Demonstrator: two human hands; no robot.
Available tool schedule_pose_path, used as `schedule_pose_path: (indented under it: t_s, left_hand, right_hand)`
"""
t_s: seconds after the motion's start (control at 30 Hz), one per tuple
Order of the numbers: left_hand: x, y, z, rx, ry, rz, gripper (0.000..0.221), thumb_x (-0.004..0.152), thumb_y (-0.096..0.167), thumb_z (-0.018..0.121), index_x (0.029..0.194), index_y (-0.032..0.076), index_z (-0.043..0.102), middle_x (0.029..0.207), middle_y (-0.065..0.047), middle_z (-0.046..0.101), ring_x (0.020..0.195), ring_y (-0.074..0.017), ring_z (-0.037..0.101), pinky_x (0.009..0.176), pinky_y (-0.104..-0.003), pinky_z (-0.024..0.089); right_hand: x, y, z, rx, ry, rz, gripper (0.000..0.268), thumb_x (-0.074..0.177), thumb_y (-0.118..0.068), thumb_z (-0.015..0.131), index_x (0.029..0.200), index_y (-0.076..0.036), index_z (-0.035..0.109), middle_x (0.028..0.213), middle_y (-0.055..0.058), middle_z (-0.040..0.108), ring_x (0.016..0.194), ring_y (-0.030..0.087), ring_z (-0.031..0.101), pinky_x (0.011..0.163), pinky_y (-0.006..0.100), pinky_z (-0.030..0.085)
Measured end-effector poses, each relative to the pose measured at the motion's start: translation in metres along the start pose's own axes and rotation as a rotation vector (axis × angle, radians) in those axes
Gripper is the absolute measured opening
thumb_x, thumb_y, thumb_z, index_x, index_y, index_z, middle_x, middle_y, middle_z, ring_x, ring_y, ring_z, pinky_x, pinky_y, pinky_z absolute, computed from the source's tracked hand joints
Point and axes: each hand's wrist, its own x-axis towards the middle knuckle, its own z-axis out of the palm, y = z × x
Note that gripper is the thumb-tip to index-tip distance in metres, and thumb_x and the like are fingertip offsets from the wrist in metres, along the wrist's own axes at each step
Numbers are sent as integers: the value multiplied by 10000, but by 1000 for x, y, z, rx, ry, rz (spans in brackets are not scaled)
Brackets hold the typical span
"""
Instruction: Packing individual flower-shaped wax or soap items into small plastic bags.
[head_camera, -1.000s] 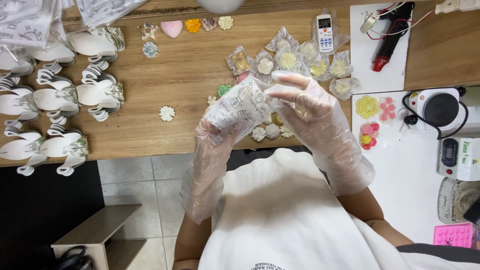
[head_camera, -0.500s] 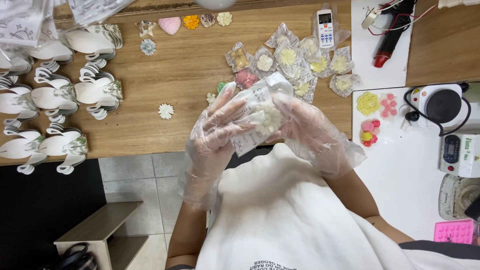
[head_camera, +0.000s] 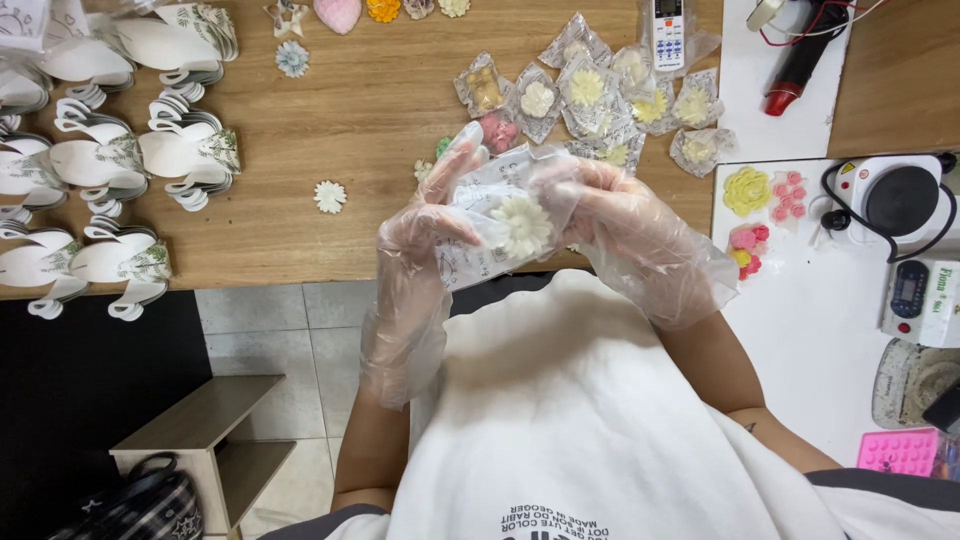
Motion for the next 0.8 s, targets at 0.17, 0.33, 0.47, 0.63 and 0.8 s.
schedule_pose_path:
  t_s: [0.17, 0.33, 0.47, 0.63, 0.8]
  left_hand:
    - [2, 3, -7, 23, -155, 60, 218, 873, 122, 683, 715, -9, 610, 1502, -246, 549, 1471, -360, 500, 1315, -508, 312]
    - [5, 1, -5, 13, -87, 17, 196, 831, -25, 639, 657, 7, 555, 1480, -282, 565, 1481, -374, 500, 1279, -530, 370]
    - [6, 1, -6, 61, -51, 24, 243, 842, -44, 623, 649, 30, 496, 1521, -284, 560, 1467, -359, 493, 1298, -487, 324]
    - [6, -2, -1, 58, 25, -15, 230, 828, -86, 600, 636, 13, 521, 1510, -291, 550, 1507, -360, 480, 1333, -495, 317]
    - [4, -13, -17, 105, 75, -14, 236, 794, -129, 555, 621, 28, 520, 1485, -285, 577, 1480, -350, 504, 1294, -480, 335]
  right_hand:
    - [11, 20, -37, 35, -74, -43, 336, 1088, -286, 644, 1059, 44, 700, 1068, 137, 736, 935, 190, 723, 834, 313, 584]
    - [17, 21, -45, -158, -85, 17, 228, 1003, -108, 769, 1084, 96, 707, 1011, 156, 721, 929, 216, 710, 873, 349, 592]
    - [18, 7, -12, -150, 9, 79, 395, 849, -96, 782, 1210, 39, 700, 1091, 115, 736, 962, 193, 736, 851, 350, 624]
    - [28, 27, -33, -213, -72, 90, 564, 747, -77, 814, 1282, -5, 649, 1142, 85, 734, 1006, 162, 729, 907, 334, 609]
    - [27, 45, -48, -186, -50, 135, 477, 841, -40, 845, 1239, 104, 624, 1094, 142, 718, 990, 210, 707, 941, 360, 570]
